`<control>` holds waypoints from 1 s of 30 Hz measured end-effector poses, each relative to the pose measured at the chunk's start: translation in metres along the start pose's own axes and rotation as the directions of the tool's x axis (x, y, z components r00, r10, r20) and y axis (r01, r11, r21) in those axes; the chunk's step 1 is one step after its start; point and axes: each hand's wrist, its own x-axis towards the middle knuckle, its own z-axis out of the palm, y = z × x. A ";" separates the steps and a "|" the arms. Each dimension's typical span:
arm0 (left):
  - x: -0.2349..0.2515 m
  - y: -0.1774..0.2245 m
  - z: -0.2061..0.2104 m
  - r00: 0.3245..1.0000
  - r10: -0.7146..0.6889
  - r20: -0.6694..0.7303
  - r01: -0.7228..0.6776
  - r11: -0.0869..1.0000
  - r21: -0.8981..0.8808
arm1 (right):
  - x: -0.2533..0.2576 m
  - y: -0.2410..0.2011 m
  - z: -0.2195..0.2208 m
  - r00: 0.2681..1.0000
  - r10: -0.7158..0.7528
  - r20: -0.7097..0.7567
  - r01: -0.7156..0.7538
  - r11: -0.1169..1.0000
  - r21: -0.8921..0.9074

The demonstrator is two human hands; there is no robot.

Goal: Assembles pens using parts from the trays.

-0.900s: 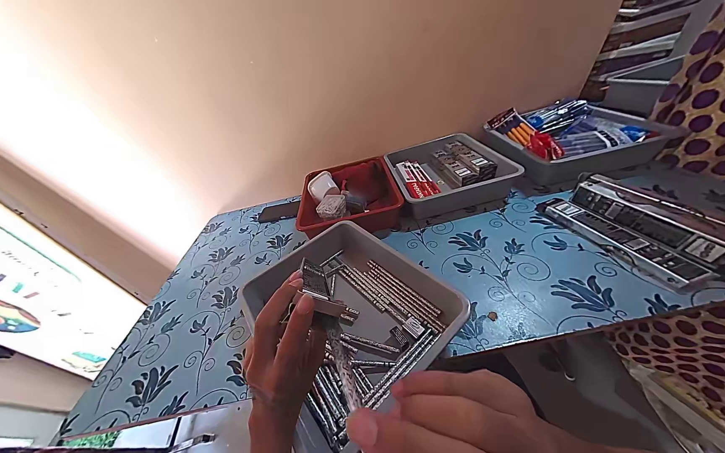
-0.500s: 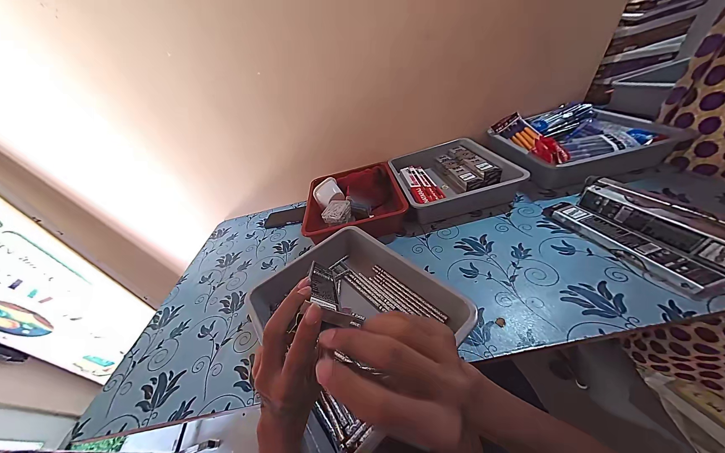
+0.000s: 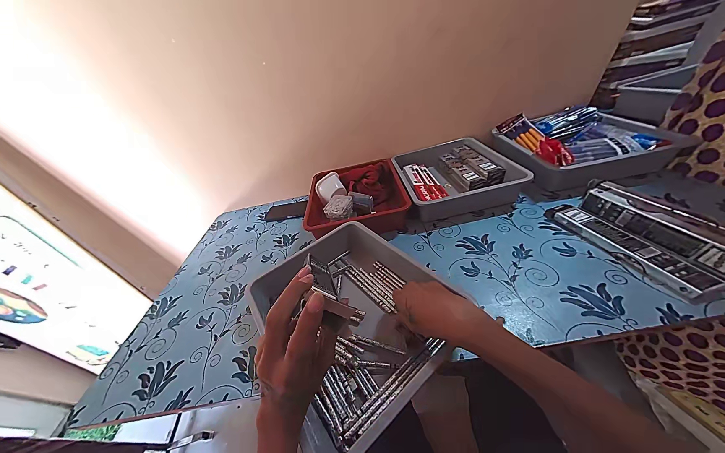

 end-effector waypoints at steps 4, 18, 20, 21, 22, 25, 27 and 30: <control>-0.002 -0.002 0.001 0.999 -0.028 0.027 0.029 0.998 -0.047 | 0.022 0.013 -0.003 0.995 -0.071 0.077 0.073 0.997 -0.026; -0.003 -0.006 0.000 0.999 -0.039 0.018 0.040 0.997 -0.065 | 0.011 -0.008 -0.002 0.995 0.041 0.092 -0.031 0.994 -0.109; -0.003 -0.006 0.001 0.999 -0.039 0.011 0.040 0.997 -0.073 | 0.009 -0.009 -0.002 0.996 0.078 0.040 -0.074 0.993 -0.093; -0.003 -0.007 0.001 0.999 -0.042 0.008 0.043 0.996 -0.076 | 0.007 -0.008 -0.002 0.996 0.087 0.014 -0.086 0.993 -0.085; -0.004 -0.007 0.001 0.999 -0.049 0.005 0.050 0.996 -0.077 | 0.006 -0.007 -0.003 0.996 0.093 0.003 -0.093 0.992 -0.081; -0.004 -0.009 0.000 0.999 -0.050 -0.002 0.050 0.996 -0.080 | -0.006 -0.001 0.001 0.984 0.080 -0.157 -0.079 0.997 0.013; -0.003 -0.009 0.001 0.998 -0.056 -0.006 0.055 0.994 -0.092 | -0.017 0.014 0.019 0.839 0.037 -0.543 0.079 0.979 0.188; -0.004 -0.008 0.002 0.997 -0.081 0.013 0.082 0.992 -0.098 | -0.043 0.024 0.045 0.354 0.123 -0.927 0.504 0.810 0.300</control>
